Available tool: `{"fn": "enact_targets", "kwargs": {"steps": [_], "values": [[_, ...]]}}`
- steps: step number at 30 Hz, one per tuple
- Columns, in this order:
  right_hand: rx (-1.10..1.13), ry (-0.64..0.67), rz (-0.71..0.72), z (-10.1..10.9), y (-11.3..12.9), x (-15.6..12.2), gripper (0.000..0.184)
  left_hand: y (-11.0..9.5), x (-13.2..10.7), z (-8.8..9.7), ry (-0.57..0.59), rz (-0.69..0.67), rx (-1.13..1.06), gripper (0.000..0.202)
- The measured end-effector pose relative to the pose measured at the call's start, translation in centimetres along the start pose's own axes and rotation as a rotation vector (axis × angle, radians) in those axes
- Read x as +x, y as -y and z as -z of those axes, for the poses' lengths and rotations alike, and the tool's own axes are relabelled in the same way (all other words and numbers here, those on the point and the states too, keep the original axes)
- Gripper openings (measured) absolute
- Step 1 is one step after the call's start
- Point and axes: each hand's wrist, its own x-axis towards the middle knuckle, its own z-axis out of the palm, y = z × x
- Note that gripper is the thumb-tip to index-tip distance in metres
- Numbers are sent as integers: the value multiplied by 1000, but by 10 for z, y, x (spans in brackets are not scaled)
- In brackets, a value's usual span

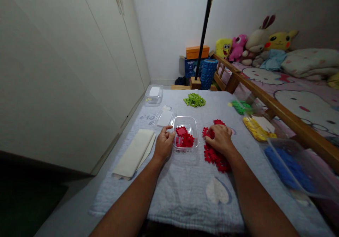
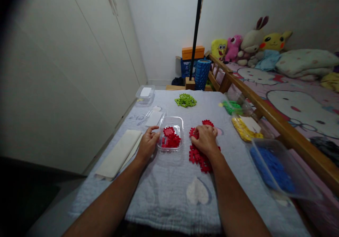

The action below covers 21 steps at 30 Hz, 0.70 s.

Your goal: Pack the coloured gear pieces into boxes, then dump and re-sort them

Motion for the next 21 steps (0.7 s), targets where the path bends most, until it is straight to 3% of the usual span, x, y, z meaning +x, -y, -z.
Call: {"fn": "enact_targets", "kwargs": {"steps": [5,10,15,21], "values": [[275,-233,166,12,17,-1,24,-3,-2,-2,42,2,-49,42],[382,-135,358,19,50,-12,24,-1,-3,-4,68,-15,-53,43],[316,-29,353,11,63,-17,29,0,-2,-4,74,-11,-75,43],[245,-122,236,10,46,-11,28,0,-2,-3,38,-6,-39,42]]}}
